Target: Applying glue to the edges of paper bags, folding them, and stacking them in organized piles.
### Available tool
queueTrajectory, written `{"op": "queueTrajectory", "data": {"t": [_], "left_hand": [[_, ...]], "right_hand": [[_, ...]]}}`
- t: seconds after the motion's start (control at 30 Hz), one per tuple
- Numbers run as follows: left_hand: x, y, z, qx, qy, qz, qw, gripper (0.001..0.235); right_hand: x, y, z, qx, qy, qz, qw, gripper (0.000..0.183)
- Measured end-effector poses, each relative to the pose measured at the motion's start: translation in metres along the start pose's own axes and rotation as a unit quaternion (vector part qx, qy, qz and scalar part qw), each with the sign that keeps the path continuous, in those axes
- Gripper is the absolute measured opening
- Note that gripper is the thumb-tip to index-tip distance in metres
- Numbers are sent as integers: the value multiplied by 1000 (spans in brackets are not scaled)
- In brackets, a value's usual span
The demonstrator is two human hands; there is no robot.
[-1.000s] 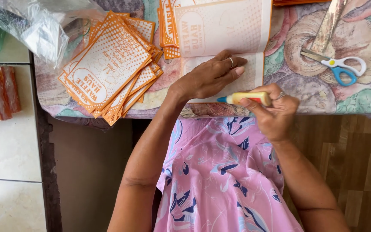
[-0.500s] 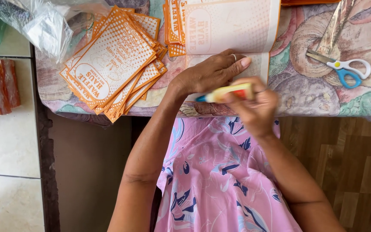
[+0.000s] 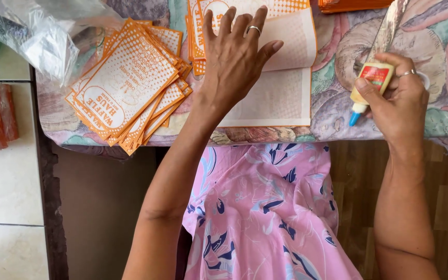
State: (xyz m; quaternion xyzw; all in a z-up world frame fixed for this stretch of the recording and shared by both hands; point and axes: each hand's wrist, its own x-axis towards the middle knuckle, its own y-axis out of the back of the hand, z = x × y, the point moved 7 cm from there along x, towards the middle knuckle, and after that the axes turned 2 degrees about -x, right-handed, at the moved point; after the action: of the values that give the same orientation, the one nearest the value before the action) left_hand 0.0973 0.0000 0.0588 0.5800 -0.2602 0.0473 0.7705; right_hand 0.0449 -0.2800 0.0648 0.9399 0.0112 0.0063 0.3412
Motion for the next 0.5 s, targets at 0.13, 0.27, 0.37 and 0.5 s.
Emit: {"op": "queueTrajectory", "data": {"t": [0.13,0.27,0.37,0.5], "left_hand": [[-18,41,21,-31,-34,42,998,52],[-47,89,40,-164,-86,73,980,24],[-73,101,41,-222,-93,55,969,16],[-105,92,34,-225,-92,41,969,9]], "right_hand": [[0,4,7,-67,68,-21,995,62],[-15,14,-8,-228,203,70,950,55],[-26,10,-15,-170,252,78,949,27],[-40,-8,-37,-131,333,58,932,8]]}}
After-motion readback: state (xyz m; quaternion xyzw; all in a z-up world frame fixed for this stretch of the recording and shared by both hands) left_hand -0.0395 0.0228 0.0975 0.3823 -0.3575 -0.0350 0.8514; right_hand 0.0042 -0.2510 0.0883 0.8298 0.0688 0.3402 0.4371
